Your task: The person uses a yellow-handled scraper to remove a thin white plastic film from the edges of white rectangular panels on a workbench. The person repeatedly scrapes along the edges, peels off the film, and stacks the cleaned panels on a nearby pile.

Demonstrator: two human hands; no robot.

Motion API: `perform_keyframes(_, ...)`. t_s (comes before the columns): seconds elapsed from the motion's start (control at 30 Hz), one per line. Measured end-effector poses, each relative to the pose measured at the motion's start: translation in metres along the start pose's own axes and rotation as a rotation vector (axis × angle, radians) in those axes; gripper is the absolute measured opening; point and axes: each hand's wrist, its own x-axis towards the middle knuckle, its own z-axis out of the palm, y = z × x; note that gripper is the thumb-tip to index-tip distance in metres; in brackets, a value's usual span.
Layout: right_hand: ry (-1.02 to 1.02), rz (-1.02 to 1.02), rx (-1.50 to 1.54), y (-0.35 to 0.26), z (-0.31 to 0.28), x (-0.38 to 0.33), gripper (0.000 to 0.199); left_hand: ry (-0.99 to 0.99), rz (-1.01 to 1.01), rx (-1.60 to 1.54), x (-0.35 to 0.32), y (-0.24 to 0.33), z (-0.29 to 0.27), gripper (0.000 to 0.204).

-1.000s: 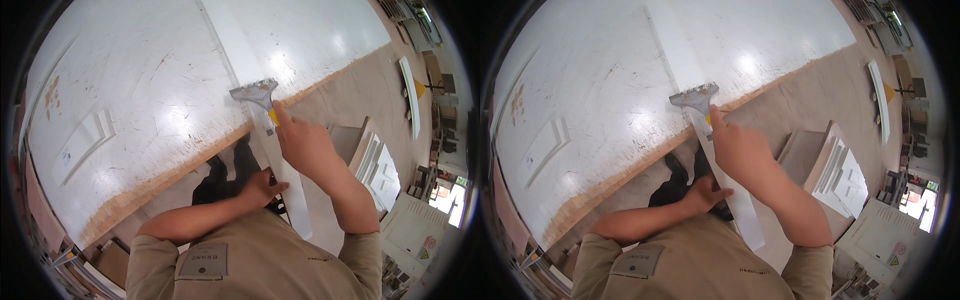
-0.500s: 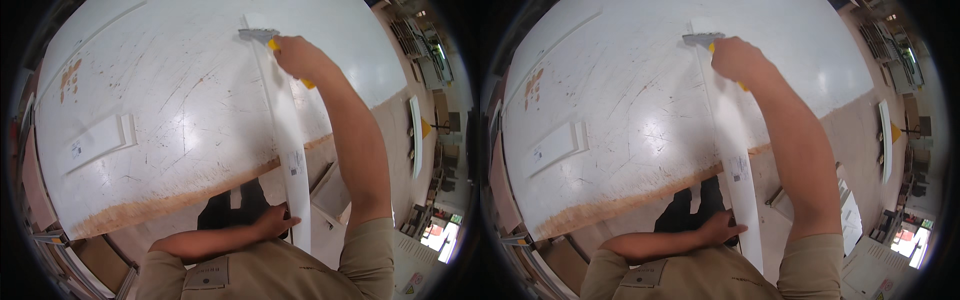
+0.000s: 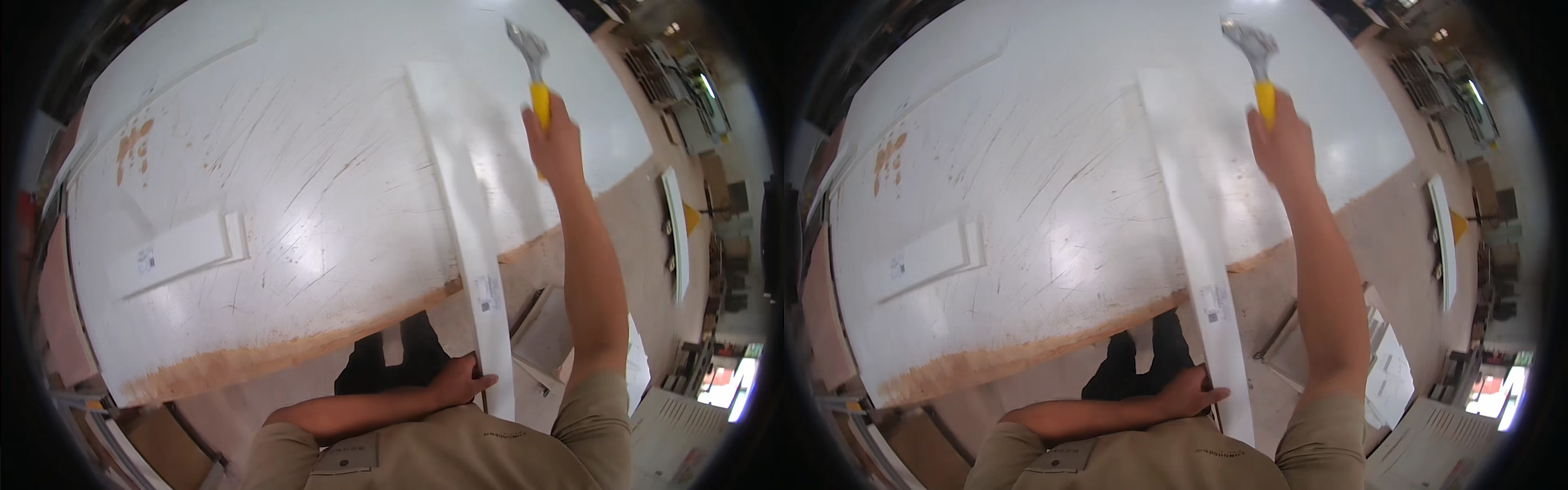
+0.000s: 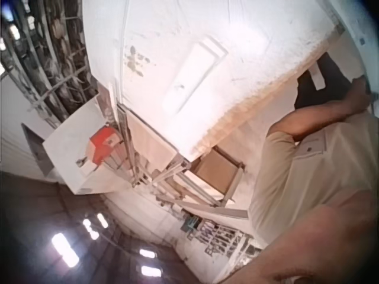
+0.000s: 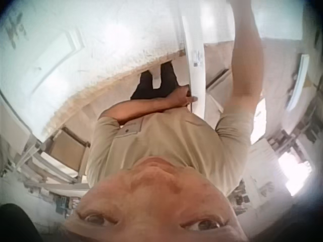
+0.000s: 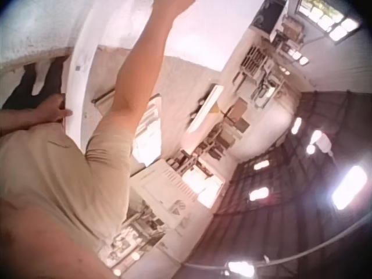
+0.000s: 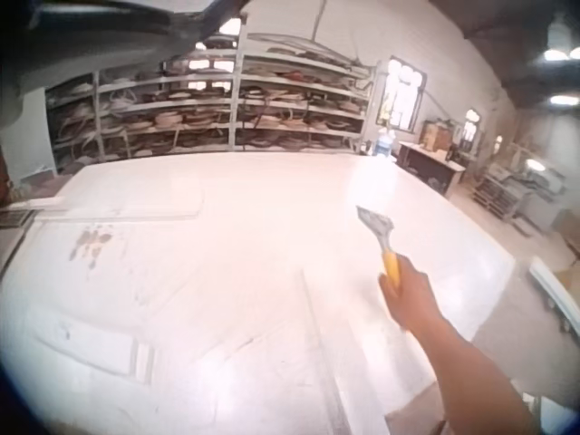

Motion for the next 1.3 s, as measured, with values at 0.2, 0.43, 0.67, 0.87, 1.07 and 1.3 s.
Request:
perform_keyframes(0.2,0.271,0.096,0.297,0.104,-0.120,-0.248,0.023,0.131,0.317,-0.163,-0.022,0.032,-0.007,0.050)
perform_keyframes(0.43,-0.775,0.791,0.138,0.159,-0.008,-0.439,0.037,0.453,0.869,-0.145,-0.025,0.120,-0.006,0.065)
perform_keyframes(0.67,-0.769,0.893,0.446,0.222,-0.034,-0.484,0.040,0.471,0.955,0.272,0.008,0.158,0.052,0.059)
perform_keyframes(0.87,-0.697,0.967,0.460,0.298,-0.101,-0.559,0.040,0.290,0.585,0.740,0.075,0.177,0.189,0.030)
perform_keyframes(1.07,-0.507,1.069,0.412,0.376,-0.156,-0.712,0.039,-0.177,0.441,1.036,0.229,0.091,0.365,0.026)
perform_keyframes(1.3,-0.083,1.677,0.458,0.350,-0.241,-0.876,0.039,-0.468,0.530,1.419,0.379,-0.045,0.578,0.060)
